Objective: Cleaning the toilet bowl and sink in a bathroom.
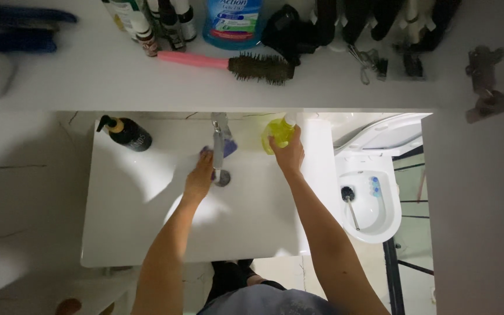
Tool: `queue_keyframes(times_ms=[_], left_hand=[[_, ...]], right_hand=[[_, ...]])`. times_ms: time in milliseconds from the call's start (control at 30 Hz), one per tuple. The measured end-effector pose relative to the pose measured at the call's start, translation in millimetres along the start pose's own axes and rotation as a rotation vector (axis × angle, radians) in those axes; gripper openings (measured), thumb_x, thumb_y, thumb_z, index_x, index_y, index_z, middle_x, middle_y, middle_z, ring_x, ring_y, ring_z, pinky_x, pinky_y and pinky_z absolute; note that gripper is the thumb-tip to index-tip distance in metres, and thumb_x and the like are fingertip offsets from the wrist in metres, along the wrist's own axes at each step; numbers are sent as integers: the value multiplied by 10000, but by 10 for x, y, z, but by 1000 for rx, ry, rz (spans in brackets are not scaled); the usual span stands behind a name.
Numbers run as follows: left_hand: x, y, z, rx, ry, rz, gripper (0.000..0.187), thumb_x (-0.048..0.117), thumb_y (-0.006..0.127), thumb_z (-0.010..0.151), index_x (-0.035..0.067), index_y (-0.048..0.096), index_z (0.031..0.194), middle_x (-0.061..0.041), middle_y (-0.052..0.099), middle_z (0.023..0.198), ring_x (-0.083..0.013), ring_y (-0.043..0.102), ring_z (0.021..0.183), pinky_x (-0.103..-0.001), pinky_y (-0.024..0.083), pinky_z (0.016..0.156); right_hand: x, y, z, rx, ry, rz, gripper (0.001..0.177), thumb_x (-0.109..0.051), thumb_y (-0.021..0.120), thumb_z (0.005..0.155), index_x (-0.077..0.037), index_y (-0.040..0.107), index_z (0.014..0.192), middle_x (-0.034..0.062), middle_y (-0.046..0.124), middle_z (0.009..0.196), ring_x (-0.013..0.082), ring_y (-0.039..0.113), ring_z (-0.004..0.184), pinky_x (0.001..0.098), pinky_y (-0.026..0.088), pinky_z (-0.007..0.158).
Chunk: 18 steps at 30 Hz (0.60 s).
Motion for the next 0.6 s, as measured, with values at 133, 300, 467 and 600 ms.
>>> queue_keyframes(times_ms=[133,300,467,600], left_hand=[[-184,-345,-341,28,-353,-317,651,73,657,869,86,472,1493,-204,531,1488,-377,474,1405,-477,437,1173],[-545,661,-826,-73,-566,153,642,408,503,1020,5,407,1509,-288,368,1566,-449,311,1454,-567,256,1173],[229,1139,-393,-192,-638,-45,698,366,509,1005,12,330,1580,-243,346,1616,-450,292,1482,-589,244,1202],[552,1465,-292,-185,-613,15,772,359,635,883,103,313,1537,-312,280,1581,-465,248,1446,-673,245,1039]], right_hand=[[-63,-38,-81,5,-23,49,809,-366,833,846,-72,377,1445,205,667,1289,373,658,1175,486,516,976],[-5,33,-135,-35,13,141,893,-261,831,878,-25,262,1524,245,545,1418,366,556,1318,455,481,1080],[309,130,-310,9,-17,251,922,-157,803,885,-10,199,1566,246,388,1528,367,477,1370,451,459,1089],[509,-68,-732,127,81,300,728,-141,718,951,-13,328,1553,163,414,1578,308,536,1342,408,505,1049]])
Point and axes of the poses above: each hand's wrist, its own z-axis towards the middle knuckle, its own y-axis out of the palm, x = y × z, the point moved 10 cm from there along z, towards the middle knuckle
